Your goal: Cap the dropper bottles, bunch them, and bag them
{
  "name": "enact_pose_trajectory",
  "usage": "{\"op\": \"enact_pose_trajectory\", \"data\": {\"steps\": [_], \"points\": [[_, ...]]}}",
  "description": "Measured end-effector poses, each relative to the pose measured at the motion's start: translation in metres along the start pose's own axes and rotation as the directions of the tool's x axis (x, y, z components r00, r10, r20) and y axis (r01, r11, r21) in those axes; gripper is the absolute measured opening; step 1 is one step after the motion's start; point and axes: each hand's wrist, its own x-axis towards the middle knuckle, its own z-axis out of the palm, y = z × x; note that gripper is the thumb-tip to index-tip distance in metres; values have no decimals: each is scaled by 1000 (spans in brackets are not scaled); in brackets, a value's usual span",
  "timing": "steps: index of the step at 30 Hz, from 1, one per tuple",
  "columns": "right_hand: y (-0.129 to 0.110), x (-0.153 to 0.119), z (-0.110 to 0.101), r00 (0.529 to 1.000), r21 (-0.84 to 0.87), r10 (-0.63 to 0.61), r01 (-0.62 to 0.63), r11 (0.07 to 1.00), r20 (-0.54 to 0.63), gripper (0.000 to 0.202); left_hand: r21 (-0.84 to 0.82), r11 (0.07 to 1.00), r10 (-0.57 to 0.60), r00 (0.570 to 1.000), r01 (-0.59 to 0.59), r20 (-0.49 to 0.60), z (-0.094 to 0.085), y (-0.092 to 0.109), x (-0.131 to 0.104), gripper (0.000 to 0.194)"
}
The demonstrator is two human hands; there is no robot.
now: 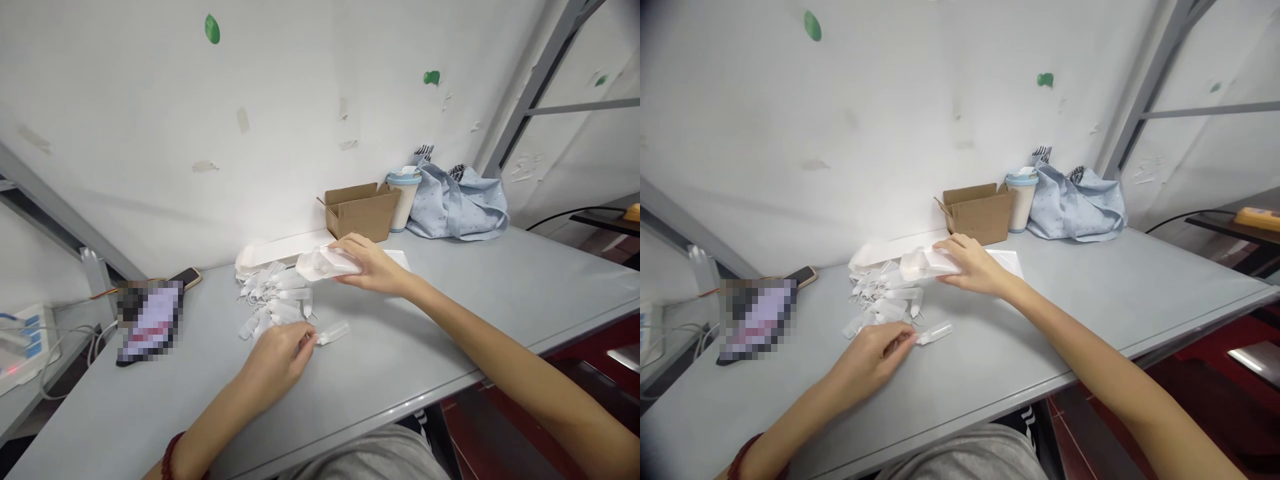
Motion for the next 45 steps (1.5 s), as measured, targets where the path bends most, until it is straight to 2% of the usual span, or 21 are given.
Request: {"op": "enact_pose_trajectory", "data": {"steps": [4,6,9,12,16,19,22,26,28,31,34,36,39,42,45], "points": [[4,-1,3,998,-95,-21,26,995,54,44,-356,932,-119,986,71,-115,-20,3,-1,22],[6,-2,5,996,-130,-38,48,990,77,44,-426,902,-168,965,67,-203,-30,3,-3,21],[8,-3,8,992,-155,-68,84,984,108,44,-377,924,-194,923,58,-333,-38,1,-4,21],[6,-3,10,986,-172,-99,121,978,133,43,-249,967,-149,912,54,-381,-38,-3,-4,20],[-4,-4,14,974,-178,-161,188,966,158,39,-78,997,-10,935,-19,-354,-32,-8,-2,20],[-16,-6,16,962,-157,-216,242,957,168,37,-14,998,59,938,-67,-342,-26,-8,-1,20],[-30,-8,17,953,-128,-252,275,953,169,36,-8,994,97,936,-106,-340,-20,-5,-1,19],[-39,-9,19,951,-47,-267,277,960,156,35,-73,981,150,948,-177,-280,-16,1,-3,20],[-38,-8,18,955,-3,-263,266,964,139,34,-133,975,131,948,-175,-288,-19,3,-4,22],[-31,-5,13,970,29,-219,218,976,108,36,-189,975,32,921,-114,-389,-28,1,-5,21],[-19,-2,5,991,-3,-119,120,993,57,38,-110,993,-8,890,-47,-455,-37,-9,-3,19],[-12,-1,2,999,-35,-37,38,999,25,38,33,999,47,915,-36,-400,-37,-17,0,22],[-3,0,2,999,-72,33,-31,997,27,36,275,956,170,959,-104,-227,-27,-25,2,31],[0,-2,8,998,-103,15,-8,995,67,38,396,904,216,971,-160,-101,-15,-26,4,31],[-1,-3,14,995,-102,-30,39,994,93,39,464,869,233,970,-173,-74,-11,-26,4,32]]}}
